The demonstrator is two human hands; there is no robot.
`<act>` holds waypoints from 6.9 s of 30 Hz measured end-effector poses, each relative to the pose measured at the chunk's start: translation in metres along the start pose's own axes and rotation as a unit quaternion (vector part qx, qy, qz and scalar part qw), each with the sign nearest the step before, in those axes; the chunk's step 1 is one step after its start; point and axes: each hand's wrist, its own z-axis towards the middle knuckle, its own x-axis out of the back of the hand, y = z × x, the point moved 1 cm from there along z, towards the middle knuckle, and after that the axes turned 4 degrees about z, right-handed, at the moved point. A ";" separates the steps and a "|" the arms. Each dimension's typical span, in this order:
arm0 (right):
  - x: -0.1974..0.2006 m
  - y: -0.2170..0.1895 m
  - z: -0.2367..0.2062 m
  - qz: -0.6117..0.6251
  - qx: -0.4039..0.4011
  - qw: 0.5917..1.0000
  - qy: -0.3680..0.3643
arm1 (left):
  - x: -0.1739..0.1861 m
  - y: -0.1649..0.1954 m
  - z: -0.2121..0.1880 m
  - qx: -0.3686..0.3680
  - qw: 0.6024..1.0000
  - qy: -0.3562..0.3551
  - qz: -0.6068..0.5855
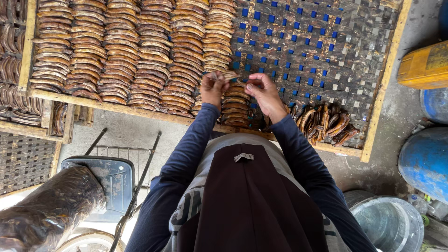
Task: The person picks dried banana slices from a pile at the edge of a woven bamboo drying tray and places them one at a time into neat rows on the tray, pressing each piece into position with their fingers. They continue filling the empty woven sections of the tray with slices throughout the clip.
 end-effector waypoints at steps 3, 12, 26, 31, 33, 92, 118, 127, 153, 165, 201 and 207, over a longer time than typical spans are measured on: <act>0.003 0.001 0.034 -0.056 0.064 0.996 0.019 | 0.014 0.011 0.001 -0.040 0.996 0.074 0.005; -0.031 -0.009 0.039 -0.364 0.301 0.878 -0.072 | 0.026 0.010 -0.007 -0.096 0.991 0.088 -0.006; -0.017 -0.025 0.030 -0.377 0.268 0.881 -0.096 | 0.006 -0.008 -0.006 -0.068 0.996 0.033 0.043; -0.012 -0.015 0.038 -0.370 0.073 0.926 -0.024 | -0.005 -0.009 -0.004 -0.050 0.996 0.009 0.075; -0.010 -0.018 0.040 -0.325 0.157 0.932 -0.042 | -0.010 -0.006 -0.005 -0.043 0.995 -0.002 0.093; 0.031 -0.049 -0.042 -0.659 -0.008 0.750 -0.062 | -0.026 0.008 -0.016 -0.387 0.537 -0.133 0.737; 0.008 -0.044 0.021 -0.036 -0.014 0.997 -0.066 | -0.044 0.016 0.024 -0.124 0.921 -0.094 0.356; 0.001 -0.013 0.069 -0.358 0.205 0.909 0.059 | -0.049 0.035 0.035 -0.236 0.707 0.002 0.667; 0.069 -0.033 -0.064 -0.559 0.052 0.826 -0.050 | -0.053 0.024 -0.044 -0.270 0.740 -0.141 0.600; 0.074 -0.123 -0.068 -0.338 0.108 0.927 -0.120 | -0.085 -0.027 -0.026 -0.082 0.828 -0.408 0.376; -0.020 -0.050 0.099 -0.305 0.107 0.942 -0.092 | -0.003 0.028 0.033 -0.005 0.991 0.076 0.108; -0.027 -0.039 0.097 -0.501 0.190 0.840 -0.081 | -0.009 0.021 0.034 0.034 0.983 0.008 0.179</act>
